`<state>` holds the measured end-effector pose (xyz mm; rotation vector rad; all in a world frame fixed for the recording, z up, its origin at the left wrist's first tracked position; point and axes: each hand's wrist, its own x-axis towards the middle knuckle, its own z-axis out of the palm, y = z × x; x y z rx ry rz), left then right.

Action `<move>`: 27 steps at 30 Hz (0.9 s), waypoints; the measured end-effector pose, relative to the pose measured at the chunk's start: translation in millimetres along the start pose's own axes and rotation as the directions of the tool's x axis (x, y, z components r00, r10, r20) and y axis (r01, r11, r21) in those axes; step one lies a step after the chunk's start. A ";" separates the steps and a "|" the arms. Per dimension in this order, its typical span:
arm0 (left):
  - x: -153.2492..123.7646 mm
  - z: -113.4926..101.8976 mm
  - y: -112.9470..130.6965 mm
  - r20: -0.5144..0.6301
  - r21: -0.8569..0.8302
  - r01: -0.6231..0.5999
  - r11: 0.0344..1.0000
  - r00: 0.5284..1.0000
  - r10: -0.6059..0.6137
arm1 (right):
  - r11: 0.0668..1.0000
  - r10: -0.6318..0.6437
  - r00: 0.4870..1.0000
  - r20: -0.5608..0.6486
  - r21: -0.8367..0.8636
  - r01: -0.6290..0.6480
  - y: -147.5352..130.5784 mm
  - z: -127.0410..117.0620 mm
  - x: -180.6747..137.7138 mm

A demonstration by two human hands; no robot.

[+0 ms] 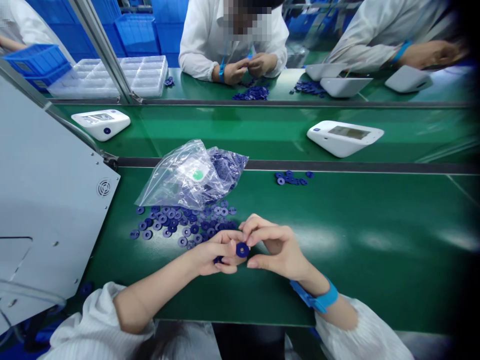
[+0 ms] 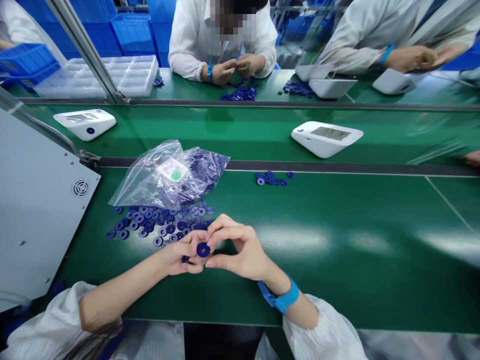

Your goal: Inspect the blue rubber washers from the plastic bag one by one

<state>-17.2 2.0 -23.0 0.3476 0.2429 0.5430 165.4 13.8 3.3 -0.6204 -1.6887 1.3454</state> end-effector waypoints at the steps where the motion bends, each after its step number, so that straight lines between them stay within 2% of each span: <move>1: -0.2 0.2 0.2 0.000 0.004 0.000 1.000 1.000 0.000 | 1.000 0.001 1.000 0.001 -0.001 -0.001 0.0 -0.1 -0.1; 15: -1.0 3.0 1.0 -0.081 0.043 0.014 0.999 0.997 -0.010 | 0.994 -0.036 0.999 -0.031 -0.103 0.033 2.7 3.0 -2.4; 22: 4.3 4.2 1.1 -0.157 0.020 -0.015 1.000 0.987 0.018 | 0.897 -0.159 0.986 -0.051 -0.425 0.123 3.9 7.1 1.8; 27: 8.1 4.5 3.8 -0.180 -0.027 0.063 0.998 0.981 -0.067 | 0.893 -0.090 0.990 -0.109 -0.448 0.032 7.0 6.7 1.3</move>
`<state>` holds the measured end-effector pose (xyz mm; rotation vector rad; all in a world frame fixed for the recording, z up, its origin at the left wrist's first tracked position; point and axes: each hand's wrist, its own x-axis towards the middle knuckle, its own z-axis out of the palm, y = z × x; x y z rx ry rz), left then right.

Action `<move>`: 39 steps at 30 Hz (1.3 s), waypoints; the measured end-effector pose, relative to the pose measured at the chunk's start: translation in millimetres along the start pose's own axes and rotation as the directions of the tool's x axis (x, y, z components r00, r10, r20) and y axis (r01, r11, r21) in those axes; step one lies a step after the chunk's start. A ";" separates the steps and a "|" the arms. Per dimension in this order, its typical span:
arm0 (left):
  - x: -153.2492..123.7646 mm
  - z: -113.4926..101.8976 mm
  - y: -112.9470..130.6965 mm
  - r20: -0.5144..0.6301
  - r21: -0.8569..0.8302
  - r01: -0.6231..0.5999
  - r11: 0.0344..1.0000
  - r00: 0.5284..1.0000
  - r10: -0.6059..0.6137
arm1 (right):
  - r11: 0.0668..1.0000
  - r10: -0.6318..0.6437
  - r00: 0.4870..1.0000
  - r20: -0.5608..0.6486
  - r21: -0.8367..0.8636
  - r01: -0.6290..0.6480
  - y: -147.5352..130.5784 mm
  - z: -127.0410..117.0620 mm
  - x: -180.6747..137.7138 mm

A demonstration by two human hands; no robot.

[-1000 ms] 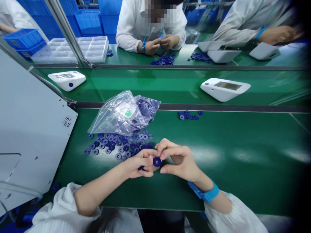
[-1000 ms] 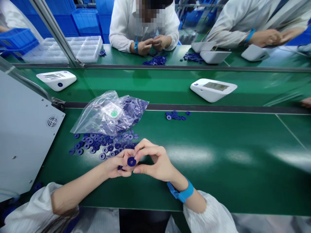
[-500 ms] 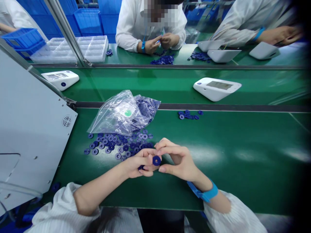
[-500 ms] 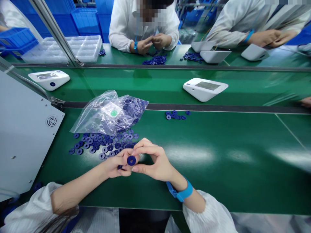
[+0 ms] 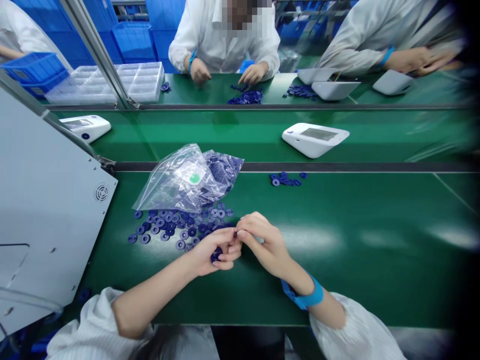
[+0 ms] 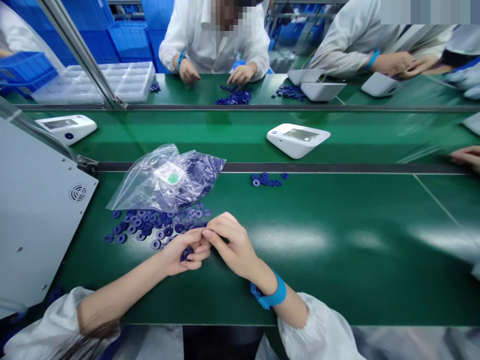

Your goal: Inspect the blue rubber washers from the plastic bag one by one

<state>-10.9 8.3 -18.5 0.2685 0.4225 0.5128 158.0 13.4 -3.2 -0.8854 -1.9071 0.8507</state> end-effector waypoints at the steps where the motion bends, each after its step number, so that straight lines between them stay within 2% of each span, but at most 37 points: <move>1: 0.2 -0.1 0.6 0.001 -0.006 0.025 1.000 1.000 -0.025 | 0.999 0.032 0.999 -0.013 0.011 -0.032 -0.1 0.1 -0.2; 4: 0.2 0.1 2.0 -0.016 -0.026 0.047 0.999 0.999 -0.048 | 0.994 0.110 0.989 -0.094 0.026 -0.108 -0.1 0.5 -0.4; 7: 0.2 1.0 2.1 -0.035 -0.040 0.021 0.999 0.999 -0.023 | 0.991 0.132 0.975 -0.180 0.007 -0.132 1.0 0.7 -0.4; 12: 2.2 1.0 0.1 -0.045 -0.075 -0.010 0.997 0.999 0.007 | 0.984 0.150 0.964 -0.218 -0.060 -0.167 2.1 1.1 0.4; 17: 4.1 -1.8 -1.7 -0.072 -0.116 -0.023 0.993 0.997 0.014 | 0.979 0.101 0.990 -0.095 -0.165 -0.115 2.4 4.6 1.4; 23: 7.2 -4.1 -3.2 -0.135 -0.203 -0.110 0.973 0.987 0.083 | 0.976 -0.001 0.999 0.040 -0.219 0.010 0.3 7.4 -0.1; 27: 5.5 1.1 -1.5 -0.186 -0.286 -0.206 0.936 0.970 0.156 | 0.947 -0.154 0.987 0.046 -0.278 0.160 -6.4 7.6 -1.1; 30: 2.6 5.0 0.9 -0.252 -0.368 -0.257 0.894 0.953 0.171 | 0.889 -0.248 0.962 0.114 -0.367 0.273 -10.4 14.3 -4.6; 34: 0.4 6.4 3.5 -0.363 -0.414 -0.278 0.867 0.924 0.123 | 0.831 -0.194 0.948 0.251 -0.471 0.295 -8.4 26.4 -11.4; 39: 2.6 3.9 2.6 -0.370 -0.434 -0.260 0.863 0.924 0.092 | 0.796 -0.192 0.954 0.232 -0.531 0.290 -2.2 28.2 -14.2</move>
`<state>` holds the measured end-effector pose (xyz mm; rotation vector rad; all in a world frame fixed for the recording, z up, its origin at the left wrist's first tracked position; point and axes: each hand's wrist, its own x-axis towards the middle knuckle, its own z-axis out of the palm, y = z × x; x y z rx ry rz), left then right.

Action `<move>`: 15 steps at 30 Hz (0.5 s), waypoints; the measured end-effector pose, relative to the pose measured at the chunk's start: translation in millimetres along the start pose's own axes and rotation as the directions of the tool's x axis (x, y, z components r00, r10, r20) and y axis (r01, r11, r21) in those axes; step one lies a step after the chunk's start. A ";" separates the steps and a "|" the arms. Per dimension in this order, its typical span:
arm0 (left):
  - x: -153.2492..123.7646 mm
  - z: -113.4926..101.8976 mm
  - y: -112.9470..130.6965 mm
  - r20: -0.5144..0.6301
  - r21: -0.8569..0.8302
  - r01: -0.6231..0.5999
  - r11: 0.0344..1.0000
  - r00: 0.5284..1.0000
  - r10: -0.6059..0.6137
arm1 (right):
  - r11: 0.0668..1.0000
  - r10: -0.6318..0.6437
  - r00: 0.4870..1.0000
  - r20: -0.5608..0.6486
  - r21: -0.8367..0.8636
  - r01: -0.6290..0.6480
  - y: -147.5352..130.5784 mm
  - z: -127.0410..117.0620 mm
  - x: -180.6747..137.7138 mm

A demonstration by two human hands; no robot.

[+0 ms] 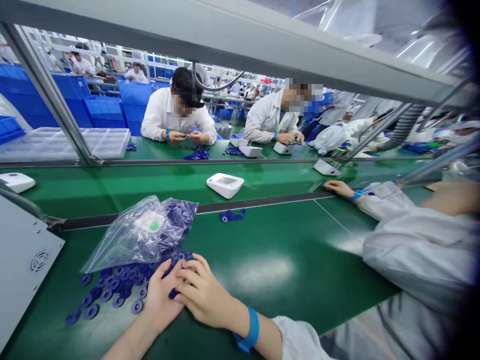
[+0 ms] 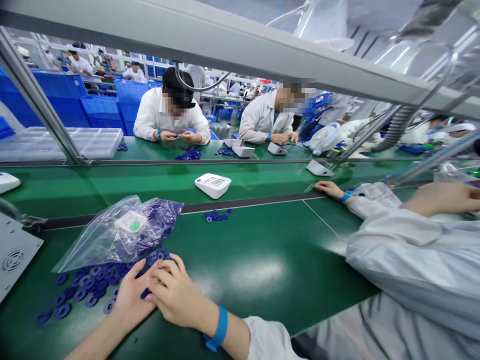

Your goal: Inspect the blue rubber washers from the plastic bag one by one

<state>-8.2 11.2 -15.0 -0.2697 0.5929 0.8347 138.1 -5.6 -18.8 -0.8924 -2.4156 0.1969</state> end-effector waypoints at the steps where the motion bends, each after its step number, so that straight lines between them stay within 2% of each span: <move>1: 0.8 -0.7 -0.4 0.007 -0.007 0.009 1.000 1.000 -0.009 | 1.000 -0.002 1.000 -0.026 0.005 0.002 1.1 0.3 -0.2; 9: 0.3 1.8 -4.9 0.044 0.050 0.036 0.998 0.998 -0.038 | 0.997 -0.029 0.983 -0.180 0.059 0.040 3.7 0.5 -0.7; 12: -0.2 3.2 -6.0 0.060 0.109 0.029 0.994 0.998 -0.036 | 0.994 0.009 0.970 -0.244 0.106 0.018 3.1 -1.9 -0.6; 15: 1.1 1.5 -6.8 0.123 0.114 0.022 0.993 0.992 -0.036 | 0.985 0.078 0.953 -0.293 0.168 -0.030 3.6 -3.9 0.6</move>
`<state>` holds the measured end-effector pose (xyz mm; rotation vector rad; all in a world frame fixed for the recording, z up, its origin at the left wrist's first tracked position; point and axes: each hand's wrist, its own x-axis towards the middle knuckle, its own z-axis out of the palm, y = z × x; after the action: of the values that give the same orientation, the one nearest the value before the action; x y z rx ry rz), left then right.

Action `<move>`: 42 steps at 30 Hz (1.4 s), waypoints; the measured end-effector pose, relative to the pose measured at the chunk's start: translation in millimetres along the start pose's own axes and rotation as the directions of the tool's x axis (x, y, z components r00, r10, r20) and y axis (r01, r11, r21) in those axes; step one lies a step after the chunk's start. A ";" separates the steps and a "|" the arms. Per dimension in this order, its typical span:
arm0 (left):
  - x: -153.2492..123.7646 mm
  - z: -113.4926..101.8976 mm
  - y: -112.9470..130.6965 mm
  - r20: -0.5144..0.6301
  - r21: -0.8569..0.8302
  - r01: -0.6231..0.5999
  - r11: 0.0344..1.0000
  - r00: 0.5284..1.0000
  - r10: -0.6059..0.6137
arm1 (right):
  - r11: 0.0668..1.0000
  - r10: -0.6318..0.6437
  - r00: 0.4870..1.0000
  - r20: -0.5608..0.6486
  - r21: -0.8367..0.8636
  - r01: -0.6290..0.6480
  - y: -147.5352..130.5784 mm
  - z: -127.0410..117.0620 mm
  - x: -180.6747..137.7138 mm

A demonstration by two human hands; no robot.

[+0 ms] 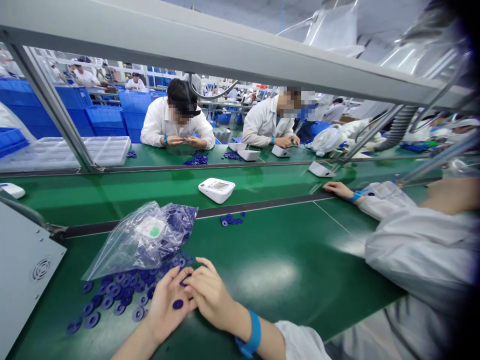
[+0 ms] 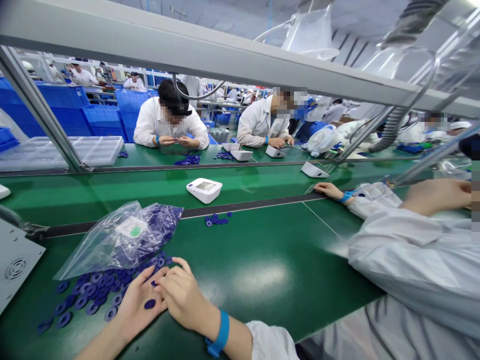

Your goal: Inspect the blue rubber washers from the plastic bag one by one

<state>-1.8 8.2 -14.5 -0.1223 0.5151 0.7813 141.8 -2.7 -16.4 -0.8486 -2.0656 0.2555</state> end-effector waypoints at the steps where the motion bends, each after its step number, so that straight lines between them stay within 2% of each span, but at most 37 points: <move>1: 0.6 -1.1 -0.5 0.023 -0.003 -0.005 1.000 1.000 0.006 | 1.000 0.023 1.000 -0.011 0.018 -0.023 0.5 -0.1 0.6; 9: 4.8 -8.2 -5.0 0.077 0.065 -0.001 0.998 0.997 -0.004 | 0.982 0.151 0.986 -0.069 0.129 -0.141 7.2 4.1 -0.8; 15: 4.7 -10.0 -0.5 0.078 0.155 0.060 0.986 0.994 -0.073 | 0.975 0.170 0.978 -0.121 0.167 -0.149 4.7 1.2 4.5; 18: 4.0 -11.3 0.3 0.068 0.223 0.047 0.974 0.996 -0.064 | 0.969 0.181 0.975 -0.132 0.194 -0.153 3.0 -0.9 6.6; 23: -0.8 -13.3 -0.9 0.099 0.301 -0.025 0.953 0.995 -0.006 | 0.938 0.201 0.977 -0.068 0.301 -0.172 0.7 -8.2 9.5; 32: -8.1 -13.2 2.3 0.208 0.420 -0.005 0.907 0.974 -0.091 | 0.825 0.179 0.975 0.135 0.519 -0.223 0.9 -16.2 12.5; 42: -7.5 -14.8 3.7 0.242 0.483 -0.018 0.875 0.963 -0.114 | 0.808 0.137 0.980 0.143 0.557 -0.194 0.7 -14.3 12.6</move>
<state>-14.7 1.7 -23.4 0.4298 0.4361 0.5869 148.3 4.3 0.1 -0.6434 -1.8373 0.9780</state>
